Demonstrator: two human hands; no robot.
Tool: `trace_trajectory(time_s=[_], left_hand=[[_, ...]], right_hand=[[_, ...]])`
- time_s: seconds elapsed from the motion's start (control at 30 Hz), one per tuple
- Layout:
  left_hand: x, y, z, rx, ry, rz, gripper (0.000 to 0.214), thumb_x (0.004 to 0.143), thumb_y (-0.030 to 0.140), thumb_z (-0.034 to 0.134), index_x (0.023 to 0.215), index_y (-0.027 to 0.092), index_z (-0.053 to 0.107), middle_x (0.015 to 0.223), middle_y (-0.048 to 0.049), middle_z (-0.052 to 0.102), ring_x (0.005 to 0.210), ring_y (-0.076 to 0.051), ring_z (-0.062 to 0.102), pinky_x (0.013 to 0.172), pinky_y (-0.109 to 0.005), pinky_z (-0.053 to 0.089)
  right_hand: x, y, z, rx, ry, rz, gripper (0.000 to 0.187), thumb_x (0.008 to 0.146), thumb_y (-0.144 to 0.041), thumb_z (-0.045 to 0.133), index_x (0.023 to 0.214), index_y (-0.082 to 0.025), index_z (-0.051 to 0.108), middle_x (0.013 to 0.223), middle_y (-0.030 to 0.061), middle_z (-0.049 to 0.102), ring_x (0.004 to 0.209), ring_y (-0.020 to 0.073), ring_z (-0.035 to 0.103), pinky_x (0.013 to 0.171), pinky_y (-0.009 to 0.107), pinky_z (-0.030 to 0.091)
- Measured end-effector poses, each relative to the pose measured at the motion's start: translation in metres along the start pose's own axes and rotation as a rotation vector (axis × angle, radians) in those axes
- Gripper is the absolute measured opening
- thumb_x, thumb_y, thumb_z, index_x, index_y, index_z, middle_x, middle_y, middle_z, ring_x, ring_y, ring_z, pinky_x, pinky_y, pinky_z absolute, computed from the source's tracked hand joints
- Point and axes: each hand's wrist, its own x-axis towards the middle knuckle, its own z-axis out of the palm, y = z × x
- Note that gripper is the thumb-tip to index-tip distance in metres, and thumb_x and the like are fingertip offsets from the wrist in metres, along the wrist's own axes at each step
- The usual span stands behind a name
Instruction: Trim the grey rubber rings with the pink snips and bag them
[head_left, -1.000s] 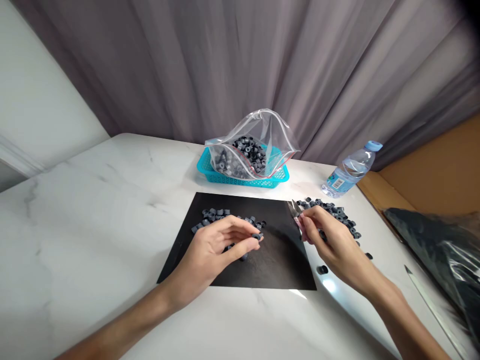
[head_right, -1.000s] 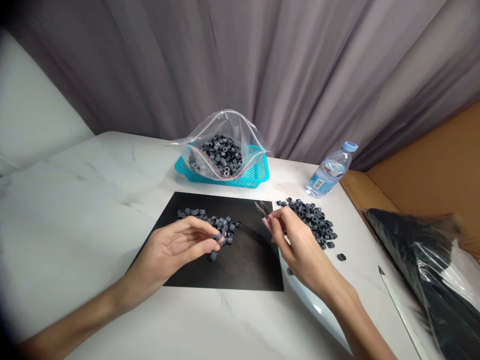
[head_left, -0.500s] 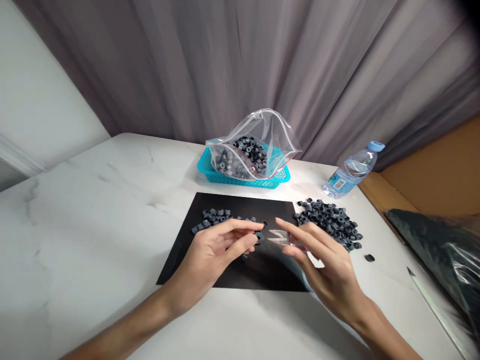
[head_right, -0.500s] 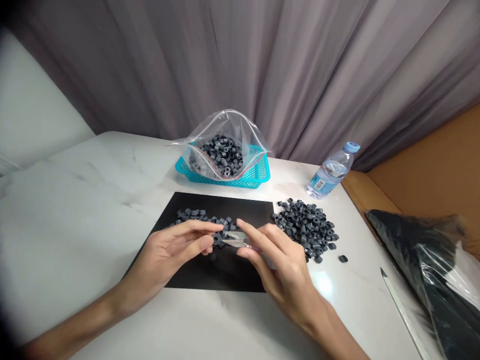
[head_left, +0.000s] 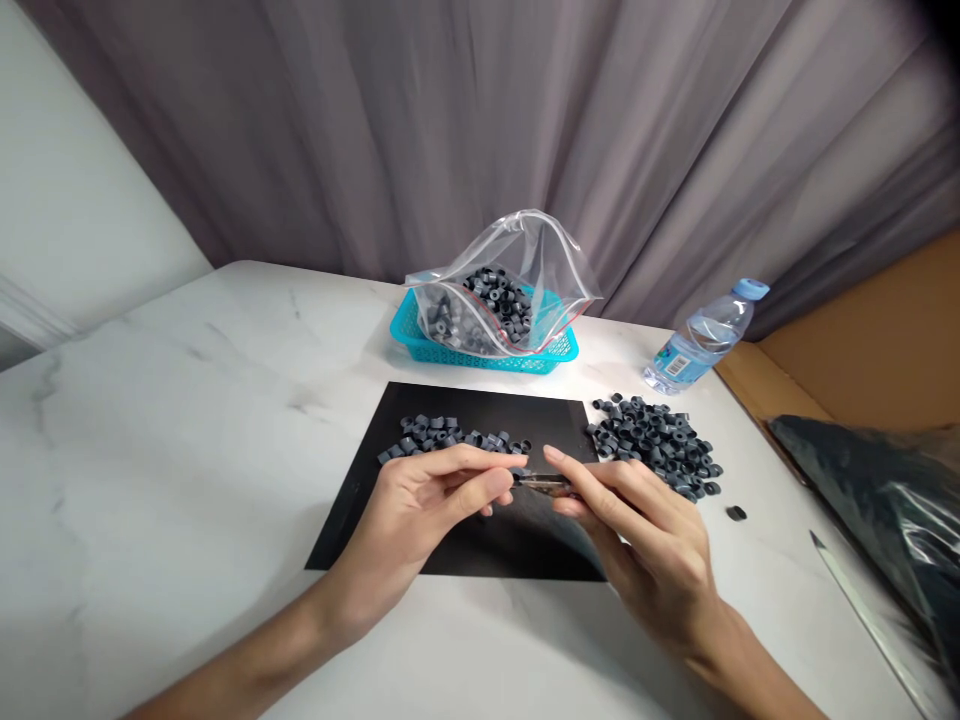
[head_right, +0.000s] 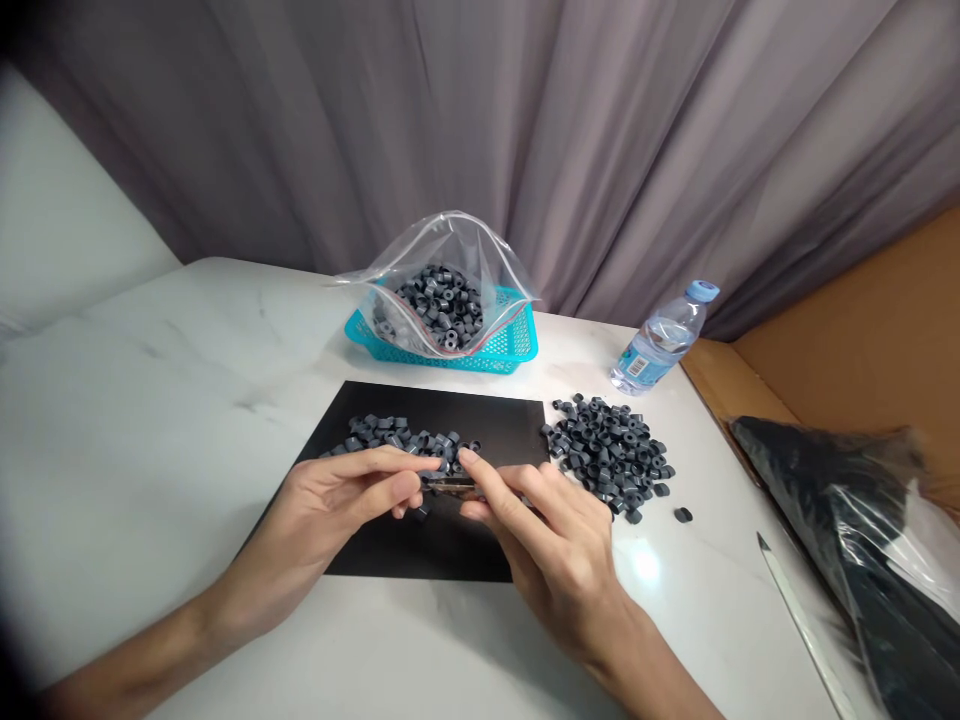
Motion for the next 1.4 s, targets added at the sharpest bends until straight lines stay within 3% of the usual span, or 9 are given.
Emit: trace_trajectory(time_s=[0.67, 0.87, 1.07, 1.27, 1.4], left_hand=[[-0.004, -0.003, 0.002, -0.1, -0.074, -0.09, 0.021, 0.094, 0.036, 0.069, 0.111, 0.032, 0.08, 0.086, 0.0003, 0.068, 0.087, -0.014, 0.06, 0.082, -0.025, 0.048], [-0.005, 0.0, 0.006, -0.166, -0.097, -0.151, 0.021, 0.09, 0.039, 0.074, 0.109, 0.031, 0.081, 0.103, -0.0023, 0.078, 0.104, -0.02, 0.066, 0.097, -0.032, 0.048], [-0.005, -0.002, 0.01, -0.198, -0.104, -0.166, 0.023, 0.092, 0.035, 0.072, 0.115, 0.033, 0.078, 0.118, -0.0005, 0.078, 0.114, -0.019, 0.066, 0.104, -0.03, 0.046], [-0.009, -0.003, 0.013, -0.296, -0.059, -0.234, 0.017, 0.088, 0.04, 0.076, 0.104, 0.037, 0.081, 0.108, 0.0032, 0.08, 0.117, -0.02, 0.064, 0.11, -0.034, 0.041], [-0.011, -0.005, 0.013, -0.345, -0.082, -0.293, 0.02, 0.088, 0.042, 0.076, 0.107, 0.037, 0.081, 0.11, 0.0026, 0.08, 0.123, -0.021, 0.062, 0.116, -0.038, 0.034]], right_hand=[[-0.004, 0.003, -0.001, -0.105, -0.007, -0.045, 0.063, 0.097, -0.009, 0.062, 0.156, -0.026, 0.043, 0.098, 0.0059, 0.074, 0.069, 0.0157, 0.055, 0.064, 0.03, 0.046], [-0.005, 0.003, -0.001, -0.103, 0.0, -0.05, 0.063, 0.098, -0.009, 0.062, 0.155, -0.026, 0.044, 0.098, 0.0063, 0.074, 0.07, 0.0161, 0.055, 0.064, 0.029, 0.046], [-0.003, 0.002, 0.0, -0.101, 0.006, -0.058, 0.062, 0.099, -0.009, 0.06, 0.156, -0.026, 0.042, 0.096, 0.0063, 0.073, 0.069, 0.0157, 0.054, 0.063, 0.029, 0.046], [-0.006, 0.004, 0.0, -0.123, -0.016, -0.065, 0.065, 0.097, -0.007, 0.062, 0.156, -0.024, 0.041, 0.099, 0.0071, 0.074, 0.069, 0.0161, 0.053, 0.065, 0.03, 0.045], [-0.008, 0.005, -0.001, -0.147, -0.007, -0.106, 0.065, 0.097, -0.007, 0.063, 0.156, -0.021, 0.041, 0.098, 0.0083, 0.073, 0.069, 0.0161, 0.052, 0.064, 0.03, 0.044]])
